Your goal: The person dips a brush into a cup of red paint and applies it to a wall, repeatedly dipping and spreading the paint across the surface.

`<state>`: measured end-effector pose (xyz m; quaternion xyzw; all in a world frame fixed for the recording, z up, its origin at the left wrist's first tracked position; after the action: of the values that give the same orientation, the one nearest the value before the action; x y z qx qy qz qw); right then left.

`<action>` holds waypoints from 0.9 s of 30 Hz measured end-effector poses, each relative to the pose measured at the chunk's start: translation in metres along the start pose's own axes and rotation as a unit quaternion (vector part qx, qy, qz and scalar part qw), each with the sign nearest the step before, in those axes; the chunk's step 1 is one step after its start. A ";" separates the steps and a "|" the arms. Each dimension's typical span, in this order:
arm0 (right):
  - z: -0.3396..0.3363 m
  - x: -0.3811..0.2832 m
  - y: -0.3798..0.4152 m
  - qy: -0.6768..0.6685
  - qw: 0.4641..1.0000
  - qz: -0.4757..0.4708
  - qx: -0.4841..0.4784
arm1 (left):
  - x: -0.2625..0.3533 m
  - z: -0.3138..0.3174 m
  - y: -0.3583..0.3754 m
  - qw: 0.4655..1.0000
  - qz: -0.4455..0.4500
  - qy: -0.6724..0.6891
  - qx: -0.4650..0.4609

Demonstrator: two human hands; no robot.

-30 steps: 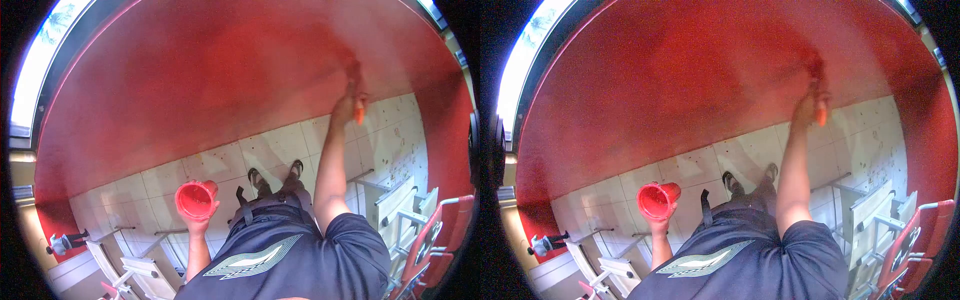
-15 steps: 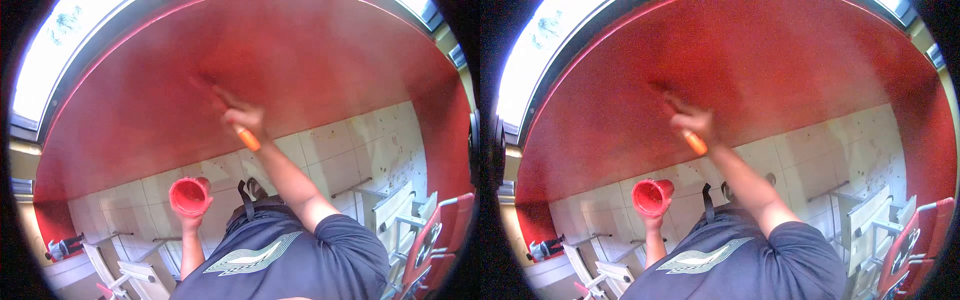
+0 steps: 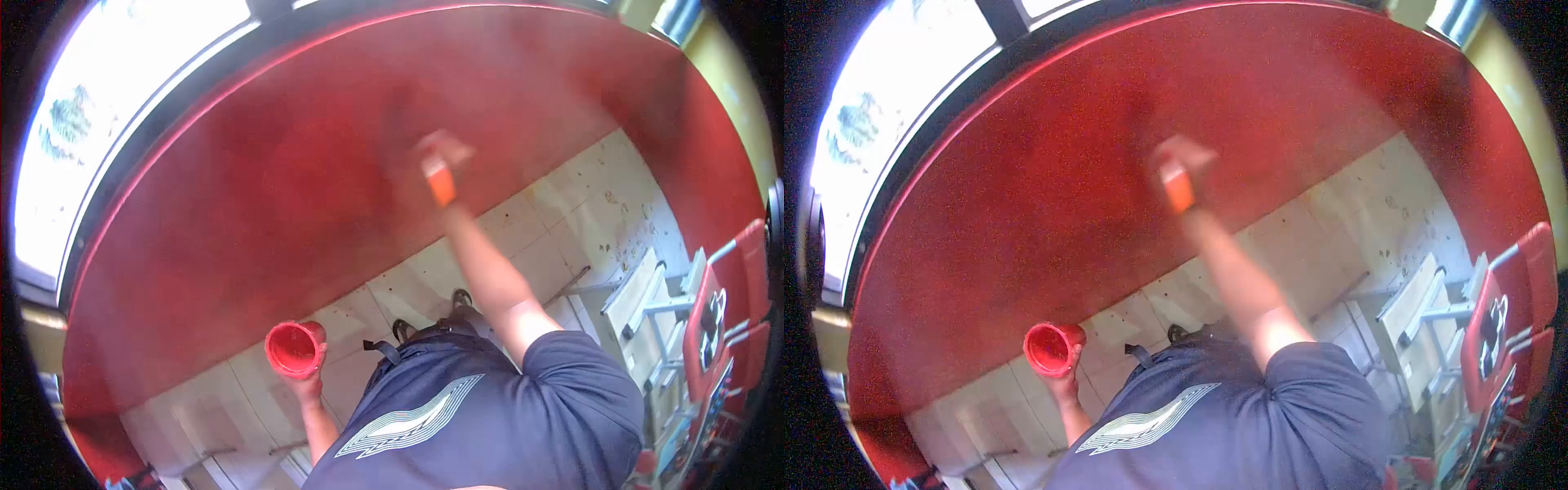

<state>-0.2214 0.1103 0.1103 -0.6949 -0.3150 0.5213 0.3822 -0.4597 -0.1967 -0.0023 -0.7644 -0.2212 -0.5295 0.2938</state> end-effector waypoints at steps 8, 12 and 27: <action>0.011 0.017 0.002 -0.315 0.942 -0.029 -0.112 | 0.051 0.038 -0.020 0.994 0.081 -0.056 -0.050; -0.100 0.103 -0.031 -0.203 0.964 0.171 0.036 | 0.030 0.046 -0.011 0.998 0.025 -0.057 -0.016; -0.111 0.256 0.080 -0.074 0.909 0.392 0.121 | 0.082 0.185 0.001 0.996 0.052 -0.070 0.002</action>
<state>-0.0446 0.2612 -0.0646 -0.6707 0.0207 0.7128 0.2039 -0.3054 -0.0690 0.0249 -0.8096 -0.2023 -0.4579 0.3065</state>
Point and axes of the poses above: each hand's wrist, its own y-axis away from the middle knuckle, its own z-axis out of the palm, x = y × z, the point moved 6 cm from there along -y, towards the middle knuckle, and after that the axes turned 6 degrees about -y, right-handed, at the moved point
